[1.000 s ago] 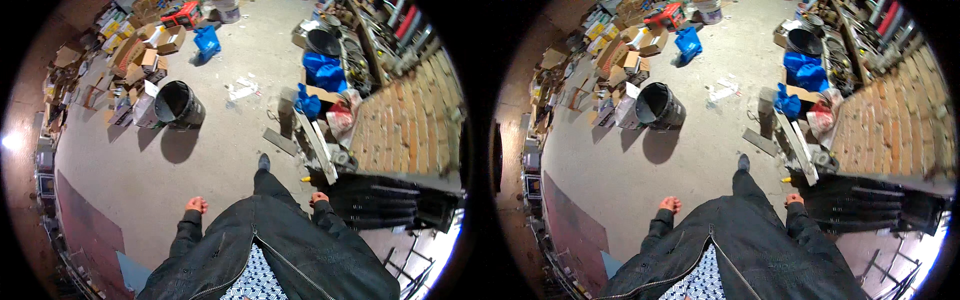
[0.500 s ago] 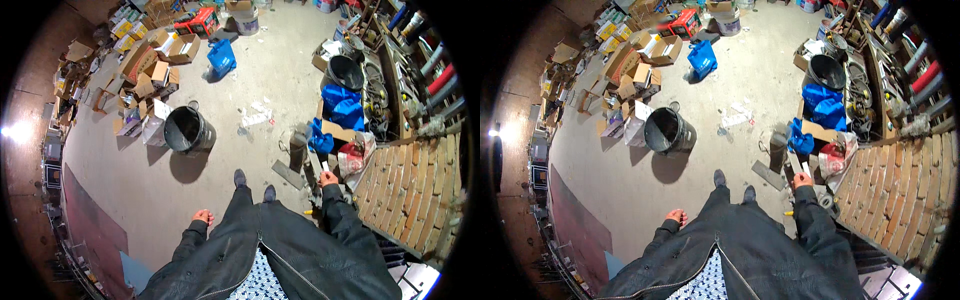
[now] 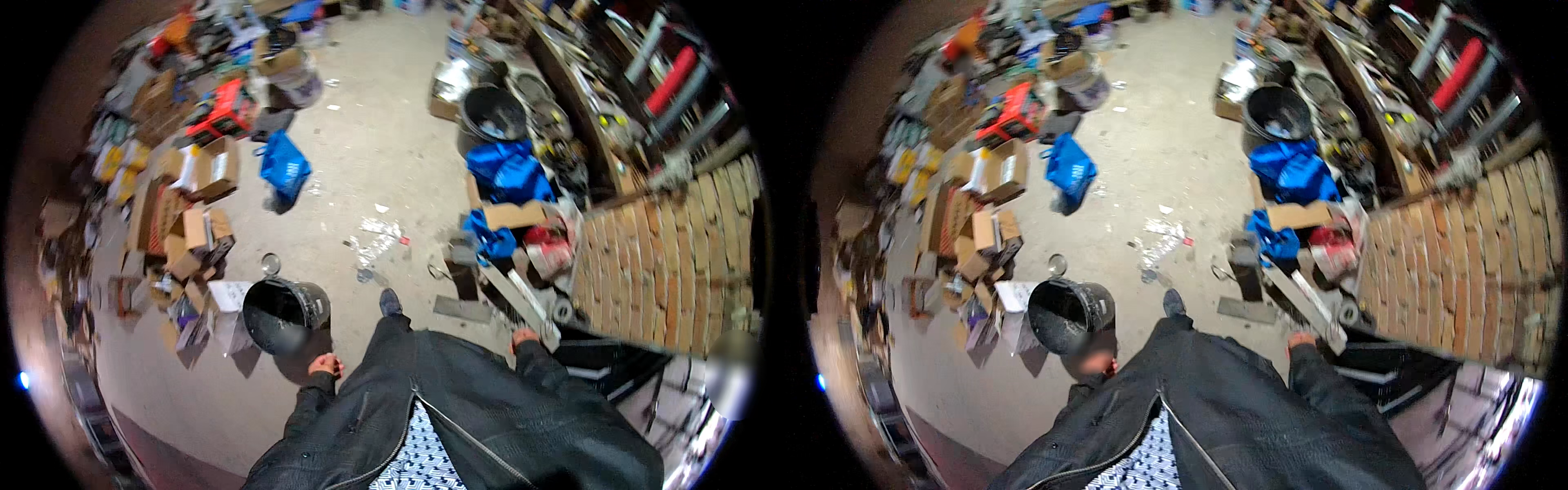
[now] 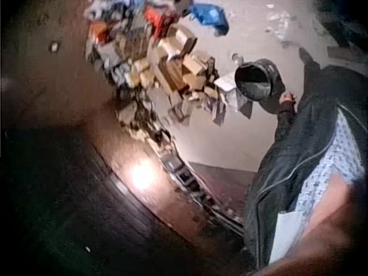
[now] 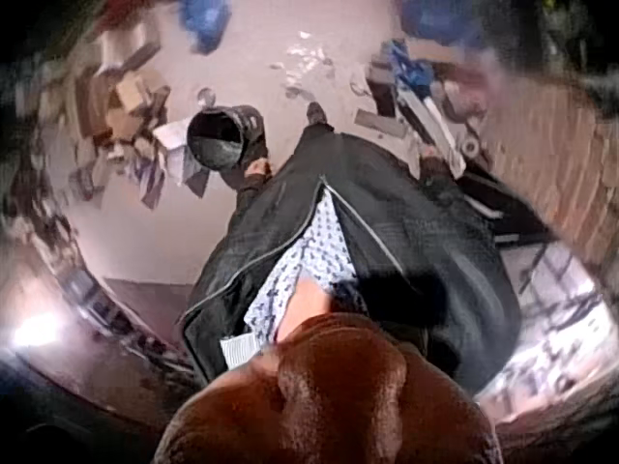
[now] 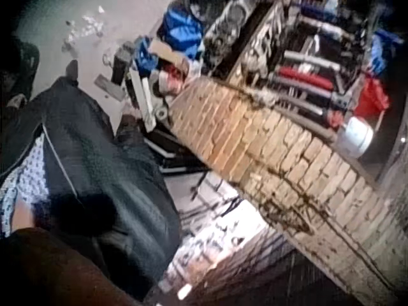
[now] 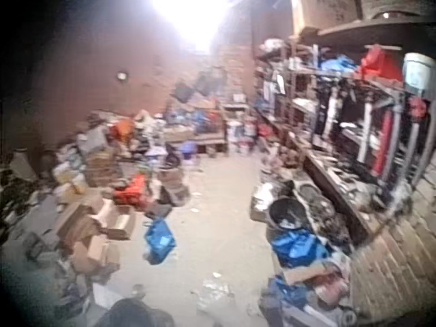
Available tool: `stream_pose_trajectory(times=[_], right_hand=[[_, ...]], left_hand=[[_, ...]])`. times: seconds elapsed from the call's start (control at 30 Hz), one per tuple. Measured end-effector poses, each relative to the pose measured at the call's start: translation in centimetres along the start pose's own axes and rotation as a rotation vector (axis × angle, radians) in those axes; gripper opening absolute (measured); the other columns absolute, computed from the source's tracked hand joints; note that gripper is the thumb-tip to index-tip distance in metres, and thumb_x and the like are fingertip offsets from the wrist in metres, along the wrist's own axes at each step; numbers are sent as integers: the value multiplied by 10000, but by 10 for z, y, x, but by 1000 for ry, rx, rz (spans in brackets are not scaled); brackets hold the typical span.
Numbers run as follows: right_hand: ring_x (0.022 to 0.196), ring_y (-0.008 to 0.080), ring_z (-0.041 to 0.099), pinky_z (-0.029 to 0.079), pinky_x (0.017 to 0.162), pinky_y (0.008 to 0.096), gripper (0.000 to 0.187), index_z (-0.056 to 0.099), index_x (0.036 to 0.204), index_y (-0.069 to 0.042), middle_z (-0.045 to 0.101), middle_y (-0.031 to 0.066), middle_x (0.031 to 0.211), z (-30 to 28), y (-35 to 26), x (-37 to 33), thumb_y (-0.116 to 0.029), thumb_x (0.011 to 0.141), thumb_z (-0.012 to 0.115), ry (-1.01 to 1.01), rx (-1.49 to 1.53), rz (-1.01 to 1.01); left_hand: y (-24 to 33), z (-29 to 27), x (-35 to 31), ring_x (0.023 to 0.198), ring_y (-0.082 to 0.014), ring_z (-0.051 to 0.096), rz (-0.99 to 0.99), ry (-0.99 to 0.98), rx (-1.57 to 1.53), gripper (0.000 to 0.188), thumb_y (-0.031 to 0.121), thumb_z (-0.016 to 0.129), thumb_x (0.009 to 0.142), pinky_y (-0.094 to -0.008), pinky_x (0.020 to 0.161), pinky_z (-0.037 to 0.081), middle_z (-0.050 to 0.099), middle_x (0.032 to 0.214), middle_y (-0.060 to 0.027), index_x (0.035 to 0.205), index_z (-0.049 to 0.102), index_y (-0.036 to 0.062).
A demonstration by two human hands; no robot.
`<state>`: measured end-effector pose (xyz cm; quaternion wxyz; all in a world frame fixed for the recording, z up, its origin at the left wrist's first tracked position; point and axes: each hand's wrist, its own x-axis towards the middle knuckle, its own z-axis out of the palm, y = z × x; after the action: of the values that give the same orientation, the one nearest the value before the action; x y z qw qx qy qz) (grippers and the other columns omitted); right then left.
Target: The person picks up a long black metal bar from a stack, carries it across the workshop floor, and places it with other bars. They then squat to organize the bars and later walk to a shelf to pick up a green tube.
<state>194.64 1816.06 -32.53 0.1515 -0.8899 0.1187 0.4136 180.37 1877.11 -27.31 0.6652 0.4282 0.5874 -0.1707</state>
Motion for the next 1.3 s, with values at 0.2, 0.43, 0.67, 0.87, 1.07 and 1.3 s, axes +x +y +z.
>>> stream_pose_trajectory(times=[0.2,0.43,0.67,0.87,1.07,1.3], right_hand=[[494,149,542,440,429,299,160,583,773,-42,547,51,584,-1,-98,16,-191,830,588,437,737,122],[592,122,588,448,474,282,224,589,994,-33,623,65,720,-65,-184,-12,-187,832,596,373,957,116],[534,156,594,483,458,303,195,598,968,-28,619,84,708,-36,-150,27,-159,828,559,187,1080,411],[484,150,550,453,441,301,195,601,964,-27,614,88,679,-81,-180,46,-177,847,560,134,1214,438],[609,162,612,460,474,290,204,596,978,-25,628,83,766,-133,-165,108,-196,867,579,383,1190,277],[640,169,621,482,520,299,245,587,1037,-20,621,80,782,-168,-140,95,-192,863,582,540,1347,373]], left_hand=[[156,18,37,724,-263,614,755,-189,1623,172,309,633,769,-386,651,502,633,791,-92,798,650,140],[239,47,104,754,-280,634,624,-232,1609,141,259,635,752,-383,648,517,654,834,-119,809,685,139],[216,49,167,672,-274,563,1264,-286,1839,236,339,627,741,-414,571,469,574,774,-93,865,598,140],[274,26,206,616,-221,520,1277,-397,1803,207,327,497,837,-388,520,430,534,723,-58,775,562,141],[358,195,175,703,-199,529,-63,-1040,208,197,292,484,898,-343,604,432,528,793,-43,857,518,102],[400,377,173,921,-272,618,-37,-760,646,339,342,520,916,-398,762,503,608,1017,-108,1125,522,75]])
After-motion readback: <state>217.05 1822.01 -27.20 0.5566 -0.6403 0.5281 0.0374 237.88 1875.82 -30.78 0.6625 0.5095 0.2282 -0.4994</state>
